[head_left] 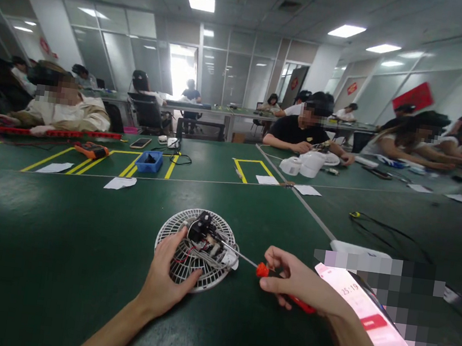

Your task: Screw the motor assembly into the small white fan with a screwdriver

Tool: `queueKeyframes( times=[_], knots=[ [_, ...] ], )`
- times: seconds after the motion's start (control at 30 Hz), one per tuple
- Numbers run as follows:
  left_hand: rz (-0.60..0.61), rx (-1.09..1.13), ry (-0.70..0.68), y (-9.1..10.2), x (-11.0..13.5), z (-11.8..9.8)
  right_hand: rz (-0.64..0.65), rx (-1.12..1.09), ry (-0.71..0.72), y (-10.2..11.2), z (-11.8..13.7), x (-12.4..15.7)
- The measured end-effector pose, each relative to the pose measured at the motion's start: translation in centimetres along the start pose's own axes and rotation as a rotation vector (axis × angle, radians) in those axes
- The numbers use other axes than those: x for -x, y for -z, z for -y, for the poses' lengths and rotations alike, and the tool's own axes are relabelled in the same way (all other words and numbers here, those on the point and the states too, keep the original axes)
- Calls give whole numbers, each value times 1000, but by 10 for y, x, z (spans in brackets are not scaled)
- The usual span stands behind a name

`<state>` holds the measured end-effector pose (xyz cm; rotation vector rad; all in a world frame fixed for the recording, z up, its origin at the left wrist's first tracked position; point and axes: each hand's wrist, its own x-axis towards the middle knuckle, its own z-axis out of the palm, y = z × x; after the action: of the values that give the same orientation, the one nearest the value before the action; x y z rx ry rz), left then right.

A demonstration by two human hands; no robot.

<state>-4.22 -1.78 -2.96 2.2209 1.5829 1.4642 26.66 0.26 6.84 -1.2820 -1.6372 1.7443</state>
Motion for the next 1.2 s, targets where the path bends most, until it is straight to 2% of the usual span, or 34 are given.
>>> queueKeyframes(
  times=[0.4, 0.6, 1.07, 1.2],
  knots=[
    [-21, 6, -34, 2, -3, -1, -74, -16, -98, 3, -6, -5],
    [-4, 24, -21, 1, -2, 2, -39, 28, 3, -1, 2, 0],
    [7, 51, -29, 1, -2, 1, -77, -43, -126, 1, -4, -1],
    [10, 117, 24, -1, 1, 2, -7, -44, -44, 0, -2, 0]
  ],
)
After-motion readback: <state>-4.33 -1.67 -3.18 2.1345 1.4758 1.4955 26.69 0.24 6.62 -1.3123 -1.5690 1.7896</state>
